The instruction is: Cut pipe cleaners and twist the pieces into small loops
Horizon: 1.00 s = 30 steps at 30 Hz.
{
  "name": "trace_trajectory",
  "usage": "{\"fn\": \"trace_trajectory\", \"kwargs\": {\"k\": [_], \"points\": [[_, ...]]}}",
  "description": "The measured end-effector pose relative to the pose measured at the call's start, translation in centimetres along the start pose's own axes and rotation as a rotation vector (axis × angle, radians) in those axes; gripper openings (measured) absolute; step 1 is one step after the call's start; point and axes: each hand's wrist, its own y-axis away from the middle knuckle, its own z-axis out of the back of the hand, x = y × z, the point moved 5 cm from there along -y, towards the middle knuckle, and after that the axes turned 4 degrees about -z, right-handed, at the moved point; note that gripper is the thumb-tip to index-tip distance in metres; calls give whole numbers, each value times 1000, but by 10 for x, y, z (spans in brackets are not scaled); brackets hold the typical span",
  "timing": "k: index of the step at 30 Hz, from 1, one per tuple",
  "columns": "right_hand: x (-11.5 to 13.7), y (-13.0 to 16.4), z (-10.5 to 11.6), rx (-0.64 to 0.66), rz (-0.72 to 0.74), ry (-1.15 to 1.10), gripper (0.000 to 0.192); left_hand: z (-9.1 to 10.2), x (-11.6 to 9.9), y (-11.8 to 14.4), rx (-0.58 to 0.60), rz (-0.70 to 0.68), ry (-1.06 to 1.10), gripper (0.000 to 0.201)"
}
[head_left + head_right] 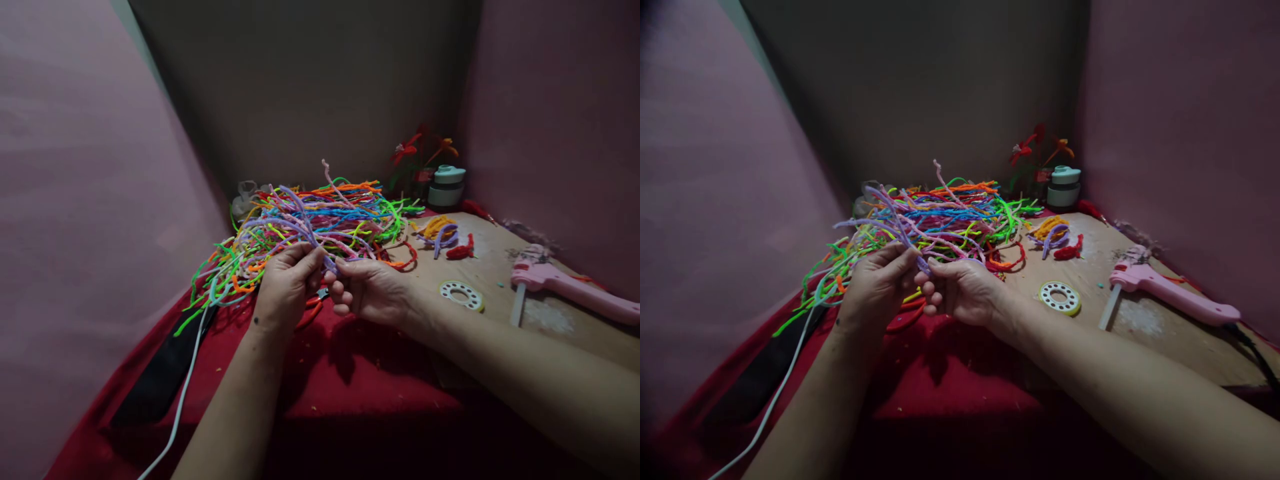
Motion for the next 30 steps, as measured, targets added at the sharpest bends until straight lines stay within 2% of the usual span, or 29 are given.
{"fn": "trace_trajectory", "kwargs": {"k": [7, 11, 14, 18, 21, 23, 26, 30], "points": [[1, -5, 4, -92, 84, -2, 15, -2, -1, 0, -57, -49, -35, 23], [4, -4, 2, -130, 117, 79, 22, -4, -4, 3, -127, -70, -81, 26], [7, -2, 1, -139, 149, 168, 17, -4, -6, 4, -187, -74, -69, 23], [17, 0, 1, -102, 281, 327, 16, -6, -4, 3, -146, -22, 39, 19], [22, 1, 3, -162, 357, 455, 20, -7, 1, 2, -105, 22, 64, 17], [23, 2, 4, -230, 361, 503, 20, -7, 4, 2, -89, 48, 51, 17], [21, 4, 3, -301, 354, 536, 20, -6, 5, 1, -103, 6, -4, 21], [16, 4, 2, -333, 308, 531, 16, -4, 7, 0, -137, 22, 23, 24]]}}
